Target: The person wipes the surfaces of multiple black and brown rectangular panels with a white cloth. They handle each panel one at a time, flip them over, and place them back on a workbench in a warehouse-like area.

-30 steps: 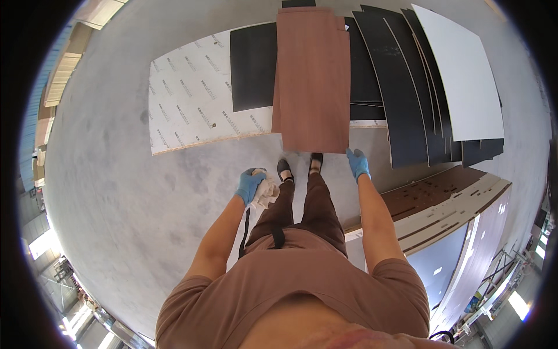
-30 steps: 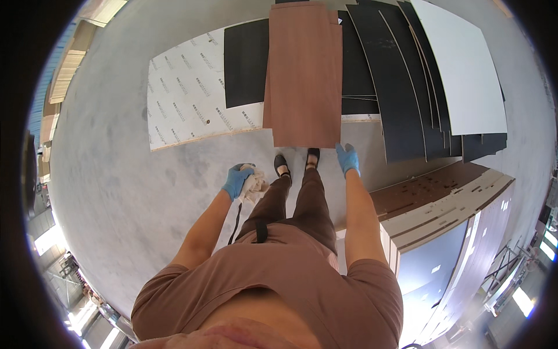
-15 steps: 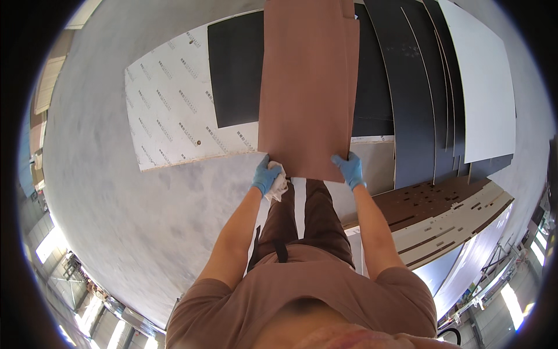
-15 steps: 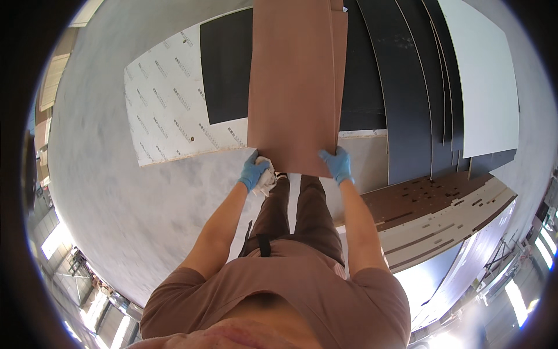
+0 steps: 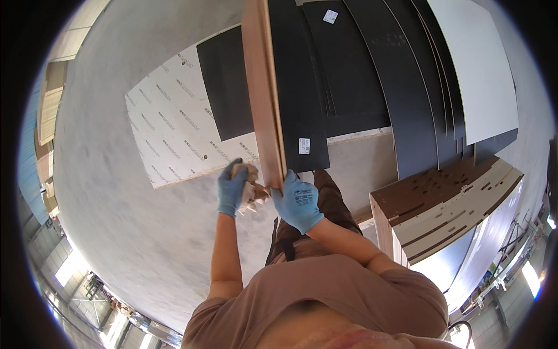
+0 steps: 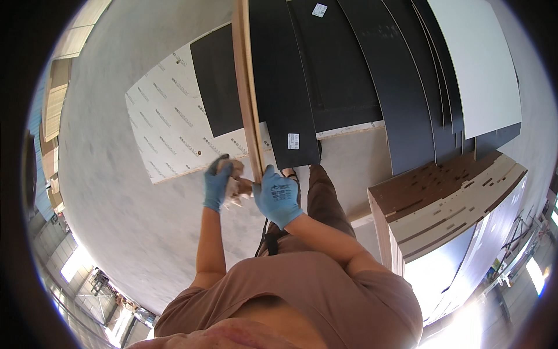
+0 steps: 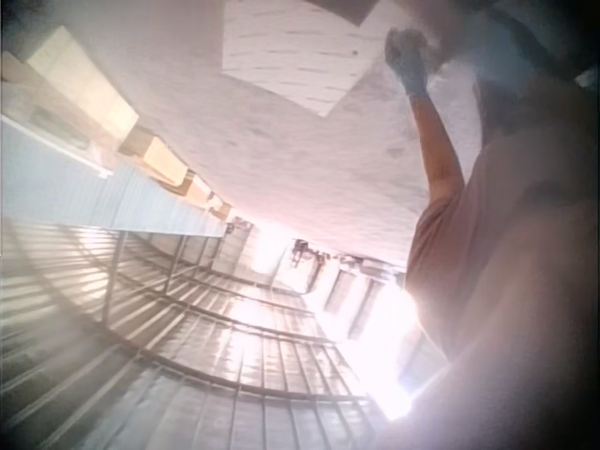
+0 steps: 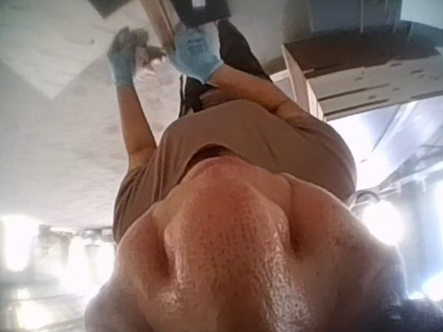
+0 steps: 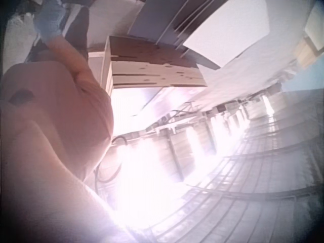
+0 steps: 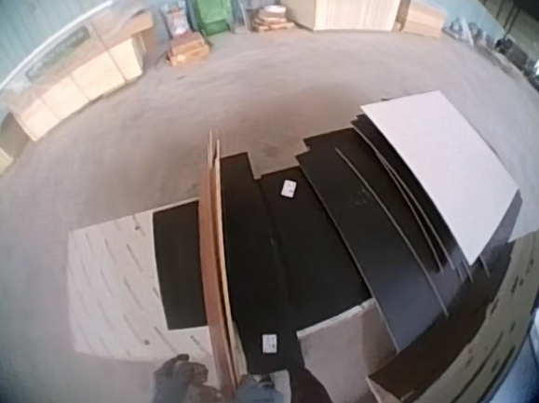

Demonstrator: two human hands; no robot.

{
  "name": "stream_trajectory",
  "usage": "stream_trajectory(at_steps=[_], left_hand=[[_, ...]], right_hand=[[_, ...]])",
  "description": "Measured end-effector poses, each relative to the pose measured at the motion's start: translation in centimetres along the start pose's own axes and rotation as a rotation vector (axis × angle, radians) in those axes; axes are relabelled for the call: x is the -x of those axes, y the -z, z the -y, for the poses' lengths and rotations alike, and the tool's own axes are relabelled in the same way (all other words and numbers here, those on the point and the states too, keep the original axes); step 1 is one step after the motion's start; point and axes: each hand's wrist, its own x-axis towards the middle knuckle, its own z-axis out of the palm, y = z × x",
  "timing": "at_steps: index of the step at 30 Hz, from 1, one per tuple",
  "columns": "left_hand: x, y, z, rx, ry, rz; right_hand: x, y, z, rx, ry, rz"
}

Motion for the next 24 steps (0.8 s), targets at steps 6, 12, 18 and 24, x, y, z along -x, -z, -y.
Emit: stream_trajectory(at_steps=[6,12,18,24], left_hand=[[-0.8,0.7,-5.9,0.033,0.046,0.324],[-0.6,5.8,-1.9,-0.024,-0.04,0.328],[-0.6,10.4,-1.1,-0.167,-0.058,0.297],[0.2,13.2,-3.7,-0.017,0.018,0.233]], right_hand=[[-0.3,-1.4,4.6,0.042,0.109,0.082],[-1.1,-3.8,6.5,-0.031,0.271,0.255],[-2.6,-7.9,5.9,-0.076,0.362,0.324],[-5.0,-10.1,4.8,-0.3,0.407,0.404]])
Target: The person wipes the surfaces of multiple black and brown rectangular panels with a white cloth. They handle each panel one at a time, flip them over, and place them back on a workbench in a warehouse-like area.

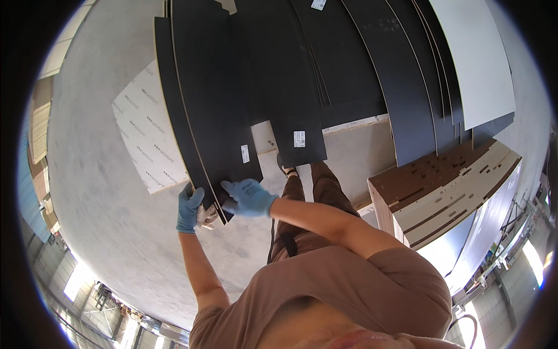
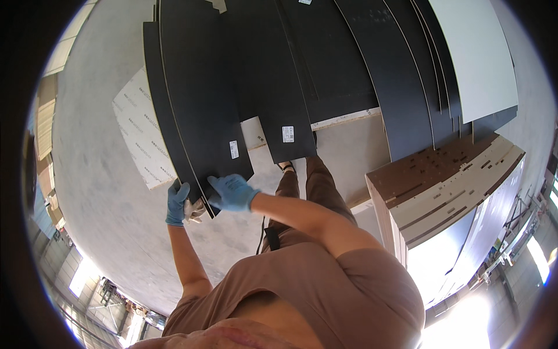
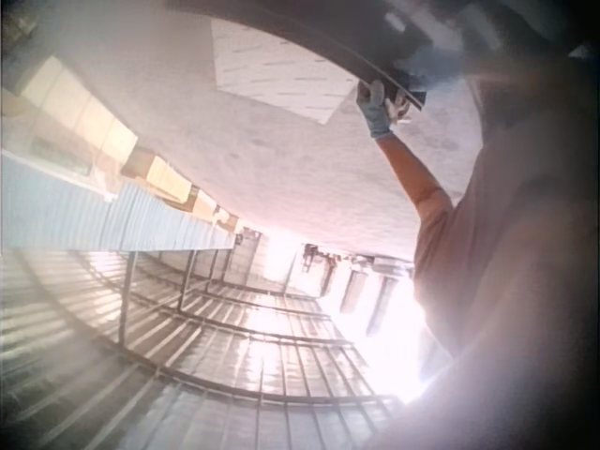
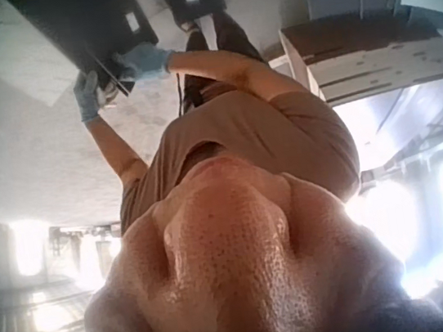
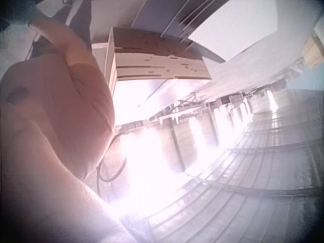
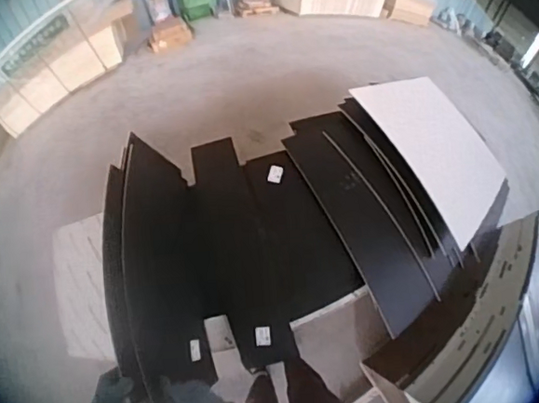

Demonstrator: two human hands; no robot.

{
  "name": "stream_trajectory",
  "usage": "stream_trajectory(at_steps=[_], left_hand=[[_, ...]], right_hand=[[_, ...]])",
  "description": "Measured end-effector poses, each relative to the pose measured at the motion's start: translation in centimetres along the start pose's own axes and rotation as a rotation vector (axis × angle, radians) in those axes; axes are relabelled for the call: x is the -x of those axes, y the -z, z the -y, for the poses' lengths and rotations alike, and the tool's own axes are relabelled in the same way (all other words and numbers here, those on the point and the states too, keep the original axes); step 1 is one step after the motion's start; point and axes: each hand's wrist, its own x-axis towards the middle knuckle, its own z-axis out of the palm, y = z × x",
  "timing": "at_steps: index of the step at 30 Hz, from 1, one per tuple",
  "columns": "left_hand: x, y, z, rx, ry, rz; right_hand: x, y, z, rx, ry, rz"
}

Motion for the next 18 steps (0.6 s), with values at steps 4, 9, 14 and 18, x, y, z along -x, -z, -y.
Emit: stream_trajectory(at_steps=[4,9,14,18], left_hand=[[-1.5,3.5,0.0,-0.165,0.105,-0.1],[-4.6,8.3,4.7,-0.371,0.252,-0.138],[-9.1,11.5,13.7,-0.285,0.402,-0.086],[-10.5,13.5,18.3,-0.493,0.361,-0.133]], right_hand=[[1.6,4.6,-9.2,0.085,-0.44,-0.489],[7.4,14.0,-22.2,0.571,-0.824,-1.099],[5.4,22.3,-28.5,0.9,-0.454,-0.891],[1.6,22.7,-29.3,0.868,-0.594,-0.824]])
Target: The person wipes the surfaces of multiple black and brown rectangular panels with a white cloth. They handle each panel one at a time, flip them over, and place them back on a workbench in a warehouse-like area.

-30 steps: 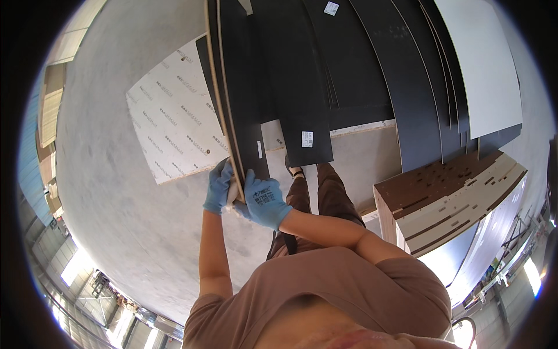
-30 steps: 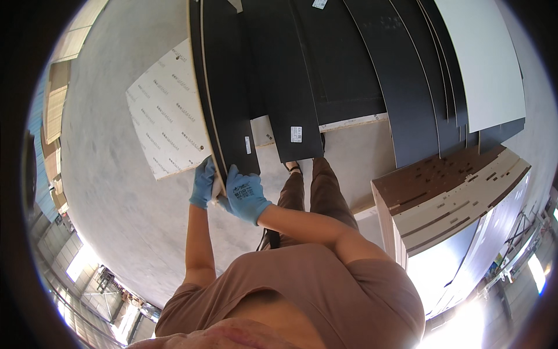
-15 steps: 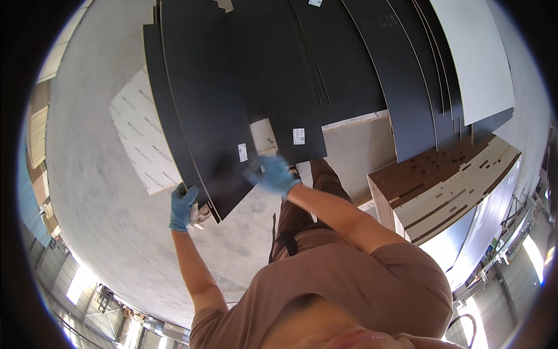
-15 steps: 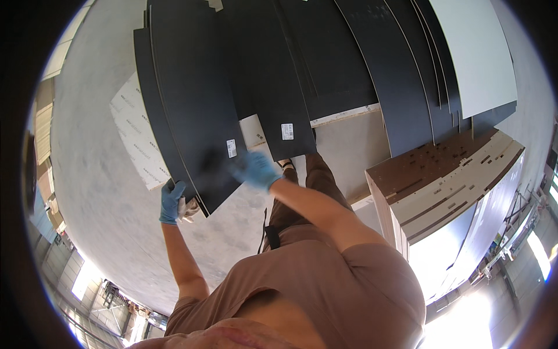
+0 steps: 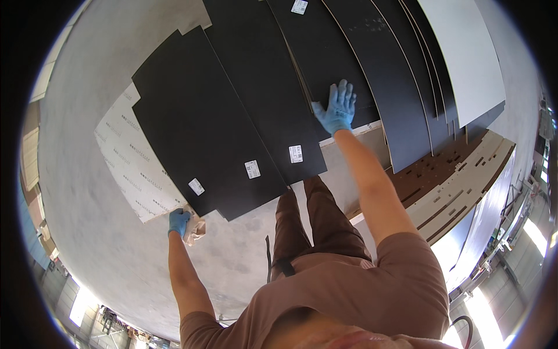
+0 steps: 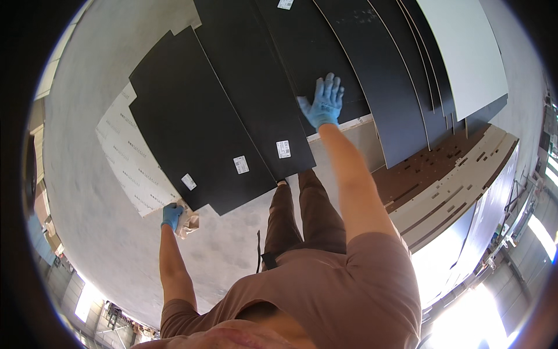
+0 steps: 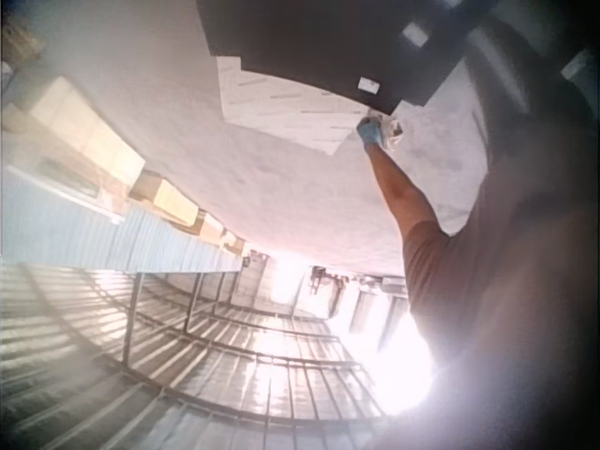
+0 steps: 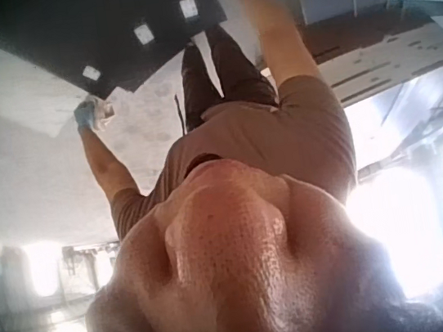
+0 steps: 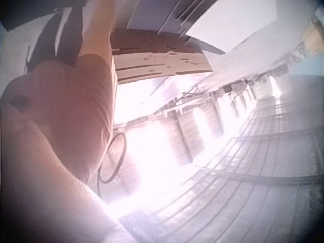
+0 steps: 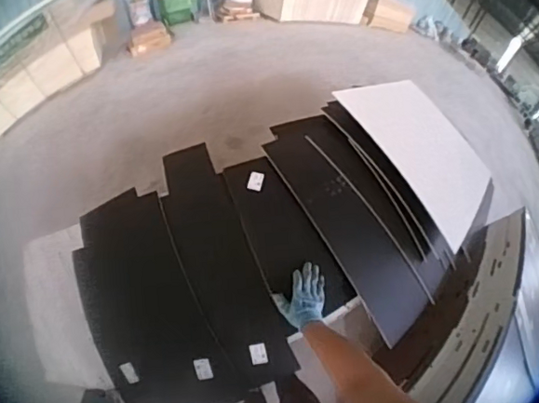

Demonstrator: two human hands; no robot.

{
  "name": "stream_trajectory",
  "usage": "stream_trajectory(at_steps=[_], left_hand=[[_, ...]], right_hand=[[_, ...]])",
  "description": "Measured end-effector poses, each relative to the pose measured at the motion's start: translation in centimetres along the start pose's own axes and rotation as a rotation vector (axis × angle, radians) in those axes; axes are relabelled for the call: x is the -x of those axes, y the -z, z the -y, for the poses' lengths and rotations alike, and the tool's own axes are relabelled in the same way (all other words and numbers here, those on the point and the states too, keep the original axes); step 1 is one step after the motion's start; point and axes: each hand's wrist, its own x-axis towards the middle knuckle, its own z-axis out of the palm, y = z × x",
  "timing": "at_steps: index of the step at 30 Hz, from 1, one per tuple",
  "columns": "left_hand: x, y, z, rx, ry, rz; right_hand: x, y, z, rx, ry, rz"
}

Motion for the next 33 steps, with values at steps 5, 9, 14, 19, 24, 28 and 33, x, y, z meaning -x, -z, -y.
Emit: stream_trajectory(at_steps=[5,9,14,19,24,28,33], left_hand=[[2.4,0.0,0.4,-0.057,0.078,-0.116],[6.1,-1.0,-1.8,0.093,-0.01,-0.083],[8.4,-6.7,-5.9,0.189,-0.161,-0.074],[10.5,-13.5,-11.1,0.113,-0.331,-0.059],[12.3,-18.2,-17.7,-0.015,-0.39,-0.008],[12.5,-22.8,-23.7,-0.198,-0.432,-0.003],[10.2,-25.4,-27.4,-0.354,-0.489,0.026]], right_hand=[[8.8,0.3,7.6,-0.211,0.163,0.2],[12.0,0.6,9.4,-0.257,0.242,0.257],[9.9,0.8,7.3,-0.518,0.344,0.083],[1.7,1.5,1.8,-0.16,0.167,-0.145],[-3.1,0.2,-2.2,-0.014,0.023,0.001],[1.6,-0.7,-1.8,-0.06,0.1,-0.038],[6.3,0.8,-1.2,-0.167,0.07,-0.084]])
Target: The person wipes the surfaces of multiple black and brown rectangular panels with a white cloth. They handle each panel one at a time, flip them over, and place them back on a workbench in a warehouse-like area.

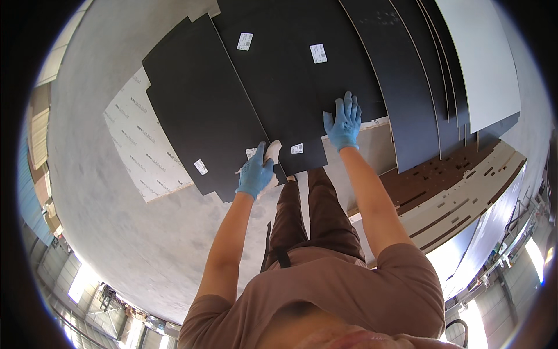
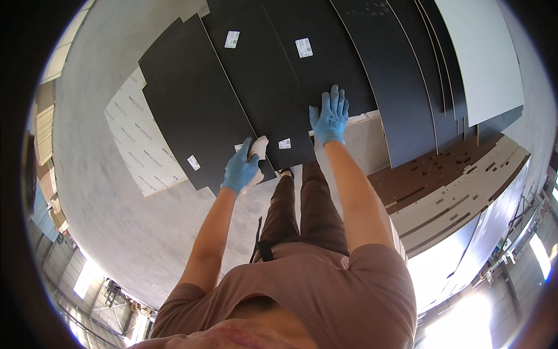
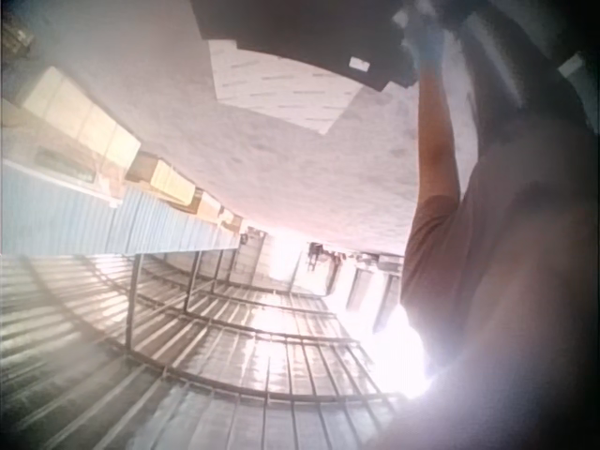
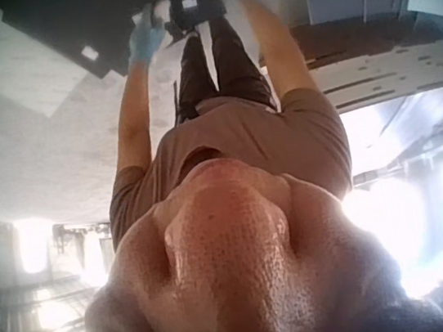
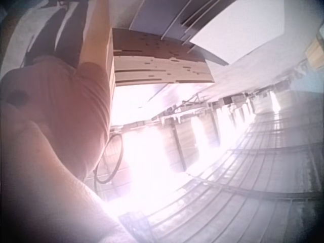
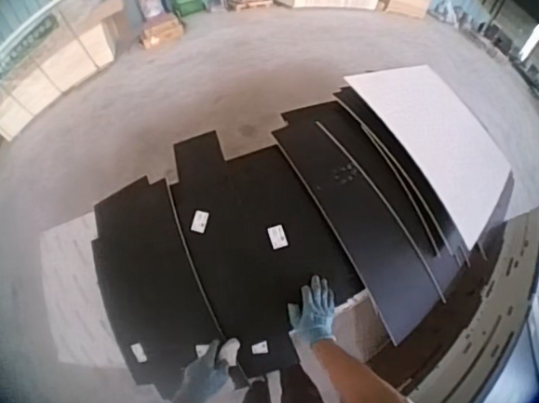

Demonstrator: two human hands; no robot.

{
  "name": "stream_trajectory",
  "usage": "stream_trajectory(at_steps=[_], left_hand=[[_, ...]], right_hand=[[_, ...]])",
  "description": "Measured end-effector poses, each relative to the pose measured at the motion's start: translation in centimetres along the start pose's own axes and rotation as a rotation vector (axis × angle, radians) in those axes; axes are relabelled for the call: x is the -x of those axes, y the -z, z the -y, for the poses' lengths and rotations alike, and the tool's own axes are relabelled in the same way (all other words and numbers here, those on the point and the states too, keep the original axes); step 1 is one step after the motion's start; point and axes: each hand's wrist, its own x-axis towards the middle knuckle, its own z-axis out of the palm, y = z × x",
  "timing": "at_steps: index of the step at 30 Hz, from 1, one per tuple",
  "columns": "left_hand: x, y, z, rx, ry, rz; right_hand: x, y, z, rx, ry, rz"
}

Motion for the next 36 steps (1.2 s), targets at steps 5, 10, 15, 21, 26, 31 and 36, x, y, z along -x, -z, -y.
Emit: stream_trajectory(at_steps=[5,10,15,21,26,31,36], left_hand=[[-2.0,-1.9,1.4,-0.119,0.176,0.095],[-2.0,-2.1,2.1,-0.144,0.174,0.116],[-4.3,-3.8,-0.4,-0.085,0.068,0.077],[-5.6,-7.0,-4.5,-0.279,-0.015,0.281],[-1.7,-8.8,-4.9,-0.416,-0.082,0.427],[3.0,-12.1,-1.9,-0.425,-0.004,0.637],[4.7,-14.2,-0.1,-0.397,-0.173,0.562]], right_hand=[[3.2,1.7,3.2,-0.137,-0.208,0.119],[-1.6,1.9,0.8,0.048,-0.669,-0.084],[-4.1,3.2,0.3,-0.119,-0.873,0.279],[-2.3,3.9,-2.4,-0.385,-0.862,0.368],[1.4,3.9,-7.6,-0.617,-0.816,0.4],[8.3,4.2,-11.5,-0.761,-0.932,0.667],[15.3,4.1,-9.6,-0.768,-0.961,0.634]])
